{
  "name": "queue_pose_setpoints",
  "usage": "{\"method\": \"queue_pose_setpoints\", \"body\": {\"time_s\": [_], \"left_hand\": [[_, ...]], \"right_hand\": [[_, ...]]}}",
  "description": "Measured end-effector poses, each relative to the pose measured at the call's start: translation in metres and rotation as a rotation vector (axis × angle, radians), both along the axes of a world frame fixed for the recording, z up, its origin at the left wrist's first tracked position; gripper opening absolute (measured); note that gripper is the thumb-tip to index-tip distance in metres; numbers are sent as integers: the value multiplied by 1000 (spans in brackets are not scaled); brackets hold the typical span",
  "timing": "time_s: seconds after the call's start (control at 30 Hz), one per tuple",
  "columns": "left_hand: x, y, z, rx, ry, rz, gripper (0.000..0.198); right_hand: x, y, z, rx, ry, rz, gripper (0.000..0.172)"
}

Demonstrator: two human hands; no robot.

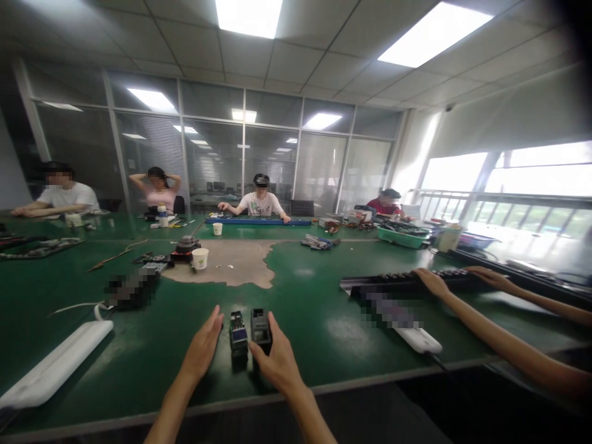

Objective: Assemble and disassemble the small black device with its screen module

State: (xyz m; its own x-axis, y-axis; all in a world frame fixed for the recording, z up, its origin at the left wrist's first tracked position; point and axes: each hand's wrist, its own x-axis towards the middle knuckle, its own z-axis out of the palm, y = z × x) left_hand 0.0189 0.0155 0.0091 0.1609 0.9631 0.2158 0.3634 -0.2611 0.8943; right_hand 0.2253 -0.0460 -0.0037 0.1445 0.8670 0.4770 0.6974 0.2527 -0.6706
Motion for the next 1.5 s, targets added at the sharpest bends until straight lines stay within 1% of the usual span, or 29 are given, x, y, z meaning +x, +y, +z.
{"method": "queue_pose_setpoints", "body": {"time_s": [0.2, 0.3, 0.43, 0.6, 0.7, 0.8, 0.93, 1.03, 1.13, 1.23, 1.3, 1.37, 1.5], "left_hand": [[0, -2, 1, 31, -13, 8, 74], [-1, -2, 2, 21, -18, 8, 72], [-2, -2, 2, 13, -14, 1, 73], [-1, 0, -1, 12, 2, 3, 73], [0, 0, -2, 12, 30, -27, 72], [1, 0, -2, 44, 115, -78, 69], [1, -2, 0, 79, 197, -142, 67], [0, -2, 1, 47, 132, -99, 69], [0, -1, 1, 8, 32, -48, 70], [-1, 0, 0, 9, 6, -28, 70], [-1, 1, -1, 17, 14, -35, 70], [-1, 2, -2, 28, 13, -58, 68], [-2, 3, -4, 54, -2, -78, 68]], "right_hand": [[3, -1, 5, -5, -11, 32, 81], [2, -2, 5, -16, -31, 56, 84], [2, -2, 2, 2, -67, 89, 81], [1, 0, -2, 2, -93, 57, 71], [1, 1, -4, 2, -103, 42, 68], [1, 3, -8, 13, -91, 32, 67], [3, 6, -9, 13, -10, 29, 65], [4, 7, 0, -17, 93, 31, 65], [1, 7, 18, -20, 166, 48, 67], [-8, 6, 38, 4, 184, 90, 67], [-17, 6, 46, 17, 172, 118, 67], [-25, 7, 49, 16, 155, 138, 67], [-37, 12, 46, -4, 133, 162, 67]]}}
